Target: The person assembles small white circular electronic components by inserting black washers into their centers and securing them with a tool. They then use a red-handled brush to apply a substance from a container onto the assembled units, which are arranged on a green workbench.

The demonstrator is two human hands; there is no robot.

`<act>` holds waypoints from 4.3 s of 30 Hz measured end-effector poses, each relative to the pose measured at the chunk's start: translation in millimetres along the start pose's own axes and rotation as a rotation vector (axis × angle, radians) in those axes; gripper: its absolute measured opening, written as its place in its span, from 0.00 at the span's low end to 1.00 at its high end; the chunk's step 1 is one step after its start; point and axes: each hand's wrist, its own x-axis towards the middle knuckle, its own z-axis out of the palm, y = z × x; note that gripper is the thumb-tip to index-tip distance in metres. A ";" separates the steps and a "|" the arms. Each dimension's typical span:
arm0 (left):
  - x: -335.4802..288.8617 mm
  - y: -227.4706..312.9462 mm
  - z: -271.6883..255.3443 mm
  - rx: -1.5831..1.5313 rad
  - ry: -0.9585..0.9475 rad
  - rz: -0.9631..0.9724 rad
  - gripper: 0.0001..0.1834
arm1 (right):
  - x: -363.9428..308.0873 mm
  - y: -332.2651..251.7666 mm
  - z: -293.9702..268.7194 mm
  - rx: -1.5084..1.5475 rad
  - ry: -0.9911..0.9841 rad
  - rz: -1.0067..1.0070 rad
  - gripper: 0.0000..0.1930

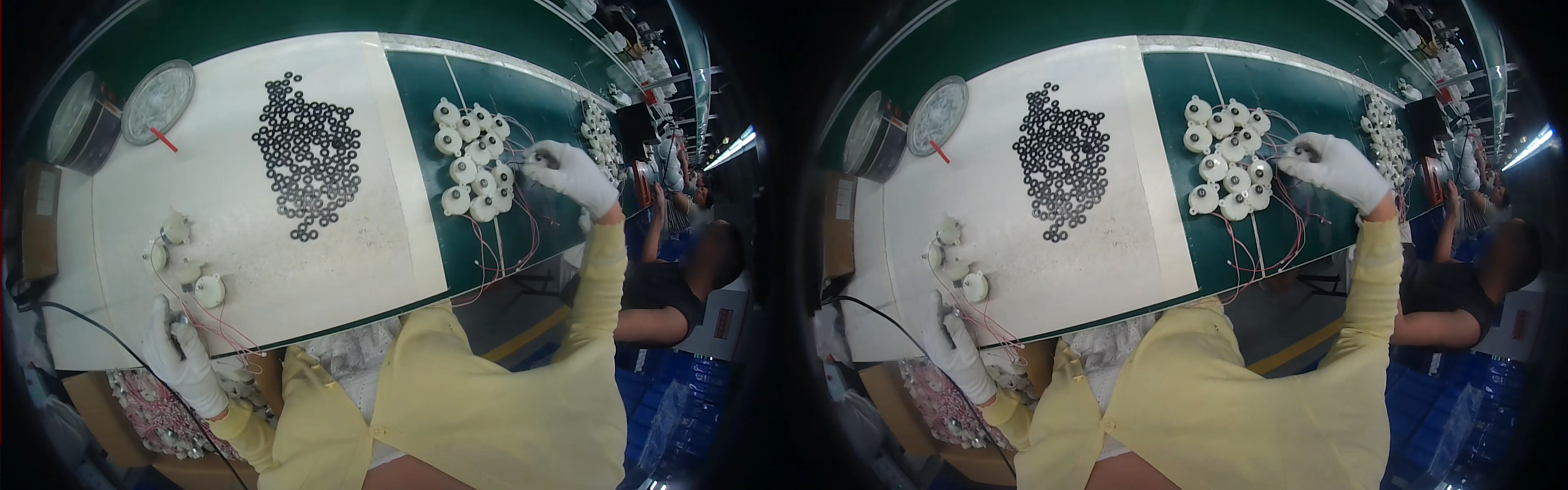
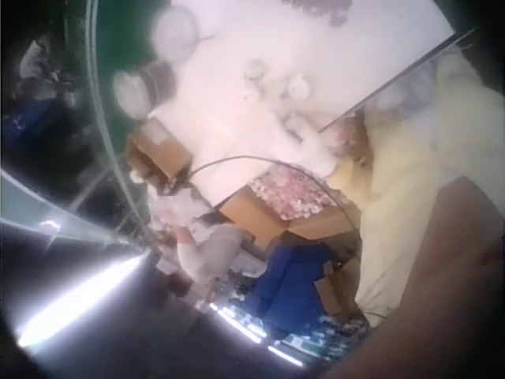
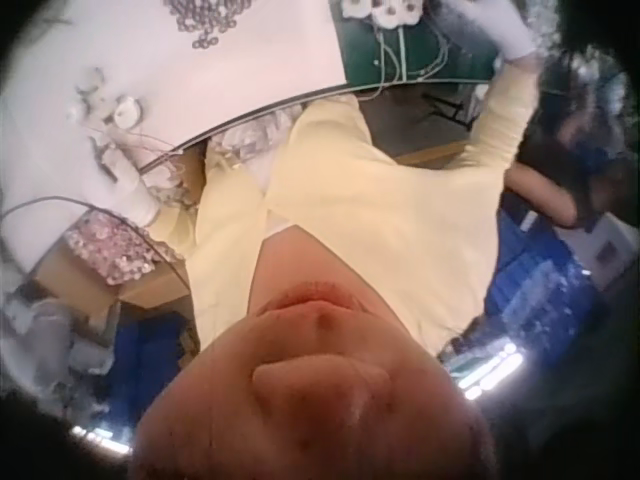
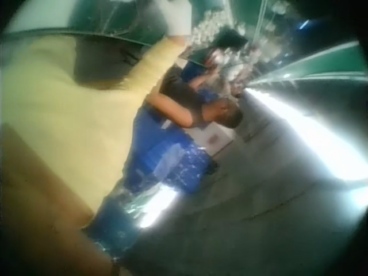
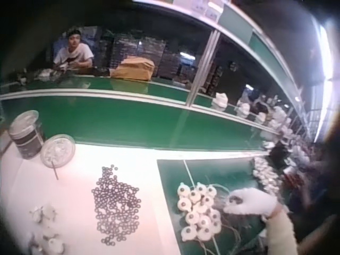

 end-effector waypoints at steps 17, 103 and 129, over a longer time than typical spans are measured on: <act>-20.1 -18.4 -1.1 -0.217 0.249 -0.239 0.22 | 19.2 13.5 14.6 0.151 0.295 -0.251 0.13; 26.5 77.2 56.1 0.070 0.017 0.282 0.22 | -9.4 -149.7 159.6 -0.065 -0.060 -0.645 0.16; 26.9 77.3 55.2 0.058 0.031 0.277 0.21 | -16.4 -181.1 137.3 -0.718 -0.083 -0.818 0.11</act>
